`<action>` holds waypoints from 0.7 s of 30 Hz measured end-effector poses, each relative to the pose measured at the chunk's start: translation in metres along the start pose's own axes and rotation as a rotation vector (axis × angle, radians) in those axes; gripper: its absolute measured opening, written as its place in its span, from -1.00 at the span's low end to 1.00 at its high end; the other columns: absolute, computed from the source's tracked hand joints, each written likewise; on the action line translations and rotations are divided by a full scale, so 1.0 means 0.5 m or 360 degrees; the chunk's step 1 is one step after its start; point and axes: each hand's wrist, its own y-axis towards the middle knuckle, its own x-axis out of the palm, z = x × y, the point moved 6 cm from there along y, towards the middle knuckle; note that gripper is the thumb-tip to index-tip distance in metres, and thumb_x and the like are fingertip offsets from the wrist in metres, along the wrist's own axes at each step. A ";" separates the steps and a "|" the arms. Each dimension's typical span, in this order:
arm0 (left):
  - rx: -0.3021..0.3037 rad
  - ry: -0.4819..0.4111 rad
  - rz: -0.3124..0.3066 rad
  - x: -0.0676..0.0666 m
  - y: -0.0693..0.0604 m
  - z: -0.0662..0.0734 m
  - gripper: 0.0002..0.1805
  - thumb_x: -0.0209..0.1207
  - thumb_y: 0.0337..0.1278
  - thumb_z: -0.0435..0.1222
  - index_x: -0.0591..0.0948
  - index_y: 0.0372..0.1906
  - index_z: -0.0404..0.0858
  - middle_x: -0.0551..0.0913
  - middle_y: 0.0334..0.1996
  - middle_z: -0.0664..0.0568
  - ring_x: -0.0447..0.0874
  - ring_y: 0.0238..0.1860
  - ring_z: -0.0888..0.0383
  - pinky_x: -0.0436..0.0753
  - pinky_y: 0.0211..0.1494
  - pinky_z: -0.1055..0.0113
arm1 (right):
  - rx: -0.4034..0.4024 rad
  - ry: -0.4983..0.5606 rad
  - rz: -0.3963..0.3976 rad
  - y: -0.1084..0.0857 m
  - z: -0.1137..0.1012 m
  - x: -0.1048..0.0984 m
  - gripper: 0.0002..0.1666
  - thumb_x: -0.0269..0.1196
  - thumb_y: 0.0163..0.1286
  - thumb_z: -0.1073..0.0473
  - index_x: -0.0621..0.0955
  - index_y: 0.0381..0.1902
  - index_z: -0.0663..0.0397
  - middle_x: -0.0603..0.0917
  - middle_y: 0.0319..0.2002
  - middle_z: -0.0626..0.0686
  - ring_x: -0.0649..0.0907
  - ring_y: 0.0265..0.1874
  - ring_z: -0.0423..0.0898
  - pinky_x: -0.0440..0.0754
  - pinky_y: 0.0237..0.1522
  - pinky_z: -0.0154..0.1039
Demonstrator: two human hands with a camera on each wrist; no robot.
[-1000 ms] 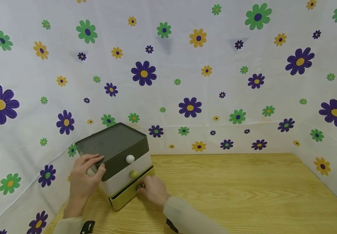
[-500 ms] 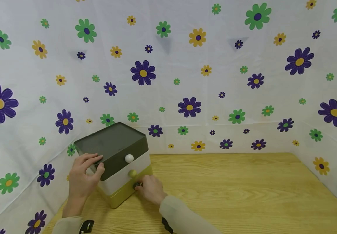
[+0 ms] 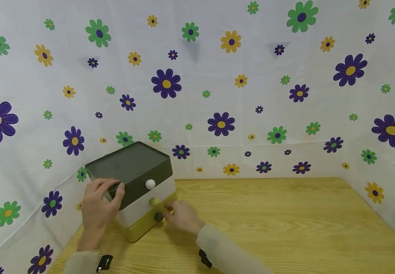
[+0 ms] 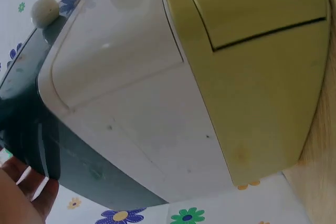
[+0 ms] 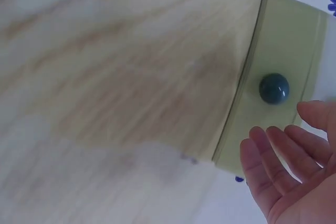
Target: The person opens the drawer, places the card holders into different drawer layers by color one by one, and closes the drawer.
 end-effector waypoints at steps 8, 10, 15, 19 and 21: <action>0.0148 0.0028 0.0250 0.011 0.002 0.045 -0.75 0.22 0.02 -0.26 0.72 -0.35 -0.41 0.66 -0.28 -0.26 0.55 -0.15 -0.22 0.45 -0.04 -0.05 | 0.0029 0.0025 0.0020 -0.022 0.033 -0.043 -0.68 0.23 0.37 0.08 0.72 0.02 0.02 0.76 -0.05 -0.03 0.72 -0.21 -0.18 0.61 -0.33 -0.33; 0.0241 0.0033 0.0282 0.020 0.001 0.063 -0.74 0.19 0.04 -0.27 0.72 -0.35 -0.41 0.66 -0.26 -0.27 0.56 -0.15 -0.23 0.46 0.01 -0.05 | 0.0045 0.0005 0.0044 -0.030 0.042 -0.057 -0.69 0.23 0.38 0.07 0.72 0.01 0.01 0.76 -0.04 -0.04 0.72 -0.17 -0.15 0.63 -0.29 -0.29; 0.0496 0.0114 0.0279 0.053 -0.004 0.118 -0.72 0.14 0.08 -0.26 0.73 -0.29 -0.39 0.67 -0.17 -0.28 0.59 -0.08 -0.26 0.45 0.19 -0.16 | 0.0063 -0.0099 0.0094 -0.051 0.066 -0.091 -0.65 0.23 0.37 0.04 0.70 0.04 0.02 0.75 -0.01 -0.03 0.66 -0.37 -0.23 0.56 -0.47 -0.34; 0.0669 0.0125 0.0259 0.088 -0.015 0.162 -0.71 0.12 0.07 -0.27 0.73 -0.25 -0.39 0.68 -0.14 -0.29 0.60 -0.07 -0.27 0.47 0.19 -0.19 | 0.0117 -0.0135 0.0148 -0.069 0.090 -0.121 -0.62 0.24 0.35 0.02 0.68 0.07 0.01 0.76 -0.03 0.03 0.54 -0.54 -0.25 0.39 -0.64 -0.37; 0.0711 0.0128 0.0186 0.112 -0.023 0.178 -0.70 0.12 0.08 -0.27 0.73 -0.21 -0.38 0.67 -0.12 -0.29 0.60 -0.06 -0.26 0.50 0.17 -0.16 | 0.0146 -0.0148 0.0173 -0.078 0.103 -0.135 -0.60 0.25 0.35 0.02 0.67 0.09 0.02 0.75 -0.02 0.05 0.61 -0.50 -0.19 0.44 -0.63 -0.31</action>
